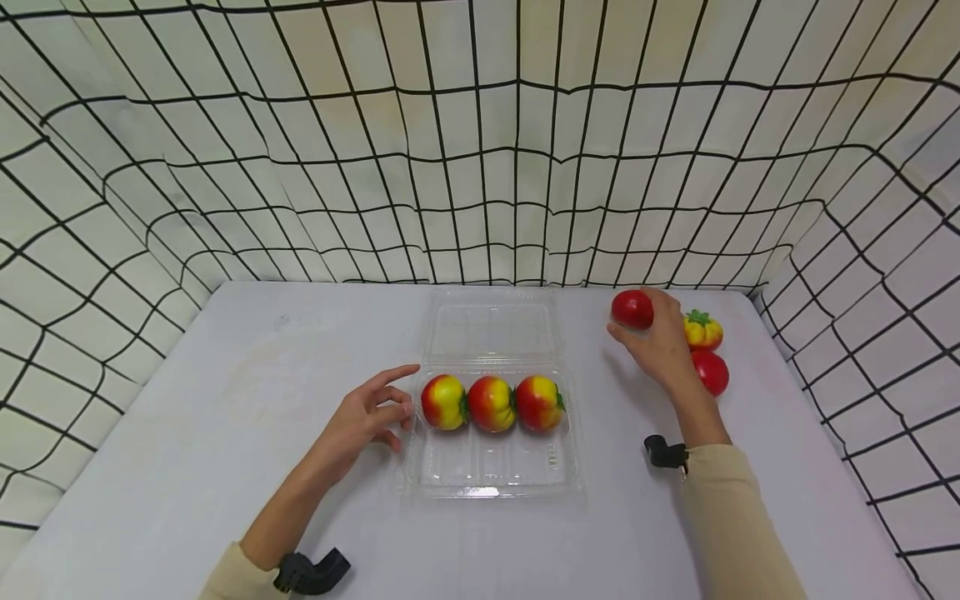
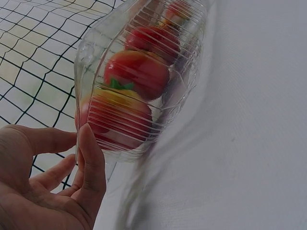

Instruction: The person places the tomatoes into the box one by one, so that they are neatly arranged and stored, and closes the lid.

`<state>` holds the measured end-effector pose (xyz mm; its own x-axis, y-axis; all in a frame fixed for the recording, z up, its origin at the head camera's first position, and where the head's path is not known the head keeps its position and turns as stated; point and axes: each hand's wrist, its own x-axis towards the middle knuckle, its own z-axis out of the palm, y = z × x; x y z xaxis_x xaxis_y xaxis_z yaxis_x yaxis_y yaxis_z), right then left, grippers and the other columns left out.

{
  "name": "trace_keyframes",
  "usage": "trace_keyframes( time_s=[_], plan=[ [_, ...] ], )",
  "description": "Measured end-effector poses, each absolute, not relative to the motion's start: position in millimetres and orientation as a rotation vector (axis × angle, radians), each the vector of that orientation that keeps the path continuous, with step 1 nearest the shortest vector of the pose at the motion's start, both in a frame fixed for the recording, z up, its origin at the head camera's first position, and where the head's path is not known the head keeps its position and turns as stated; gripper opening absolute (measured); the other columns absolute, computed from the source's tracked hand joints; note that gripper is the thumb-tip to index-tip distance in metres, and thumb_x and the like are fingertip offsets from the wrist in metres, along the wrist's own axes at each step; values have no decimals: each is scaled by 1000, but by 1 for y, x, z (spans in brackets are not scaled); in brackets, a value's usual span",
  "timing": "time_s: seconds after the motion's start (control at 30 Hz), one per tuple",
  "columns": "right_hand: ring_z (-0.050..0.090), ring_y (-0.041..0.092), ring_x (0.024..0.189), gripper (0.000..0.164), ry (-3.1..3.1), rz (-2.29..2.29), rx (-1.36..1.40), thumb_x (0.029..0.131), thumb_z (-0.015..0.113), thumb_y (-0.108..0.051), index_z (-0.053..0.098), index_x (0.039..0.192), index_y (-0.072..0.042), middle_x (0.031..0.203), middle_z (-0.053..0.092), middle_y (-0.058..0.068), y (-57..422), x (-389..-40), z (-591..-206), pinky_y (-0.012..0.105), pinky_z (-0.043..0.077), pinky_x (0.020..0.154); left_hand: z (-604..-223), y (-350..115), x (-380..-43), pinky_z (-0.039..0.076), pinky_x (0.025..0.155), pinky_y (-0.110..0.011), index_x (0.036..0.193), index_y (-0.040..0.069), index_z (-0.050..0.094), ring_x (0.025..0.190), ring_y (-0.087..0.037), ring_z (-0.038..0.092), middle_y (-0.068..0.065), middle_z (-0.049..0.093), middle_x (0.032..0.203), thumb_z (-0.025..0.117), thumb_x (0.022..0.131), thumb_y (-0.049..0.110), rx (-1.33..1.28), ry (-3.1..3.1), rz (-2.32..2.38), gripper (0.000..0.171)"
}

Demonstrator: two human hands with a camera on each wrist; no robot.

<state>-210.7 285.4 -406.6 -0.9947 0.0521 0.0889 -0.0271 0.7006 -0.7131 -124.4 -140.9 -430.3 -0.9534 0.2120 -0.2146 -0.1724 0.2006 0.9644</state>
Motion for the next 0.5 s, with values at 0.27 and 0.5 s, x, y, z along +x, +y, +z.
trace_keyframes(
  time_s=[0.27,0.5],
  plan=[
    [20,54,153,94,-2857,1163,-43,96,74,-30,16,165,-3,169,14,32,295,-214,-407,78,32,115,-430,-138,-126,63,62,-28,152,22,51,82,-24,65,-13,64,106,65,98,13,50,2173,1815,57],
    [19,56,153,96,-2886,1187,-58,96,73,-31,13,166,-3,169,14,33,300,-223,-410,79,31,115,-429,-140,-124,63,63,-29,152,23,51,82,-23,65,-18,64,109,66,99,14,34,2192,1803,56]
  ],
)
